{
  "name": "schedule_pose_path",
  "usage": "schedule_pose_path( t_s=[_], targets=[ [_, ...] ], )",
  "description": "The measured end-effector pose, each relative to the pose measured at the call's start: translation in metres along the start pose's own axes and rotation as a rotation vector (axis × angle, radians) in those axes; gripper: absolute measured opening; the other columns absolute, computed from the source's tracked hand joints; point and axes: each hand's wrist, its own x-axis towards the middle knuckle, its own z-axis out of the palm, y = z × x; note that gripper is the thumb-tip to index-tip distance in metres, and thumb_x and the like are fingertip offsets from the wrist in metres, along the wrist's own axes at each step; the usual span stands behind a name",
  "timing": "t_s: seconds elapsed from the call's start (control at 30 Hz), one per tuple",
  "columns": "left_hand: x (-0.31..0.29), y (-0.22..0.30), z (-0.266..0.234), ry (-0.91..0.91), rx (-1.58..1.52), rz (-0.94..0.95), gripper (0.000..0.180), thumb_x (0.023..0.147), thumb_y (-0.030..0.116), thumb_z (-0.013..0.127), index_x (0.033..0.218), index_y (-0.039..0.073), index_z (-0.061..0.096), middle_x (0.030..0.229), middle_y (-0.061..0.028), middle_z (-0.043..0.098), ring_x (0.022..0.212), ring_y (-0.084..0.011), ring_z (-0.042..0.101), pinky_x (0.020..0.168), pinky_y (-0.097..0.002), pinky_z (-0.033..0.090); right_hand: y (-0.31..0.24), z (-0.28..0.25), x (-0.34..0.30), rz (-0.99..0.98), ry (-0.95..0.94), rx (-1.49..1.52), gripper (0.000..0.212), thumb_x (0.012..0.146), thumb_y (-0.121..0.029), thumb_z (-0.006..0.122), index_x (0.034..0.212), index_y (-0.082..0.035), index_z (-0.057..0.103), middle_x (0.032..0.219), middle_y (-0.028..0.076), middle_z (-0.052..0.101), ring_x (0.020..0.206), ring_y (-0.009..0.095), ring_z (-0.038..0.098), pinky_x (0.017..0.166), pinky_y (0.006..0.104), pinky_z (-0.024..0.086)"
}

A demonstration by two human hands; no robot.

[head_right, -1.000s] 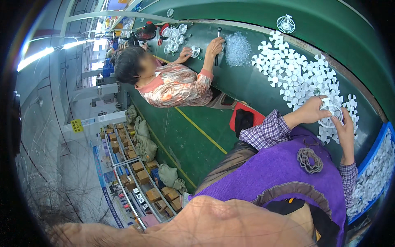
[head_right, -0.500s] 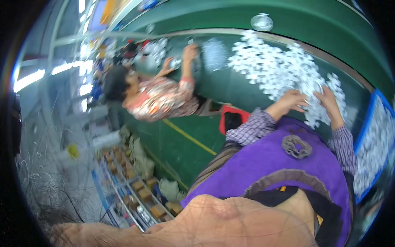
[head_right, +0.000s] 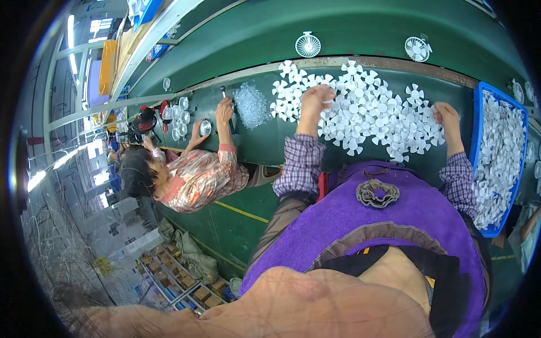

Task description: Picking small plastic components and placing them into round transparent containers on an assembly line.

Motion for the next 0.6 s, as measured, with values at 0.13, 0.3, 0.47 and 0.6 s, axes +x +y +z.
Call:
schedule_pose_path(
  t_s=[0.13, 0.3, 0.47, 0.6],
  targets=[
    [0.079, 0.025, -0.031, 0.307, 0.117, 0.091, 0.025, 0.078, 0.01, 0.061, 0.102, 0.002, 0.058, 0.085, -0.007, 0.064, 0.072, -0.0162, 0.063, 0.05, -0.029, 0.048, 0.017, -0.018, -0.013, 0.106, 0.143, -0.006, 0.014, 0.087, -0.022, 0.062, 0.088, -0.008, 0.064, 0.075, -0.001, 0.061, 0.061, 0.006, 0.052, 0.055, 0.0194, 0.039],
    [0.171, 0.042, -0.044, 0.598, 0.611, 0.289, 0.035, 0.072, 0.016, 0.065, 0.1, -0.004, 0.059, 0.087, -0.0173, 0.065, 0.077, -0.0293, 0.065, 0.064, -0.0374, 0.054, 0.058, -0.05, -0.015, 0.138, 0.218, -0.055, 0.014, 0.086, -0.021, 0.062, 0.086, -0.008, 0.065, 0.069, -0.001, 0.06, 0.057, 0.007, 0.053, 0.052, 0.0203, 0.04],
    [0.212, 0.036, -0.047, 0.76, 0.838, 0.24, 0.032, 0.069, 0.021, 0.066, 0.092, -0.002, 0.065, 0.097, -0.0245, 0.065, 0.094, -0.0385, 0.062, 0.083, -0.0442, 0.05, 0.071, -0.051, -0.003, 0.192, 0.215, -0.134, 0.013, 0.086, -0.02, 0.063, 0.09, -0.009, 0.067, 0.071, -0.001, 0.063, 0.059, 0.007, 0.055, 0.054, 0.0211, 0.042],
    [0.205, 0.039, -0.018, 0.54, 0.842, 0.199, 0.026, 0.076, 0.02, 0.058, 0.092, 0.002, 0.067, 0.094, -0.0251, 0.064, 0.092, -0.0386, 0.063, 0.083, -0.0453, 0.05, 0.092, -0.072, -0.001, 0.257, 0.22, -0.175, 0.014, 0.087, -0.02, 0.062, 0.092, -0.008, 0.066, 0.072, -0.001, 0.062, 0.059, 0.007, 0.055, 0.053, 0.0201, 0.042]
  ],
)
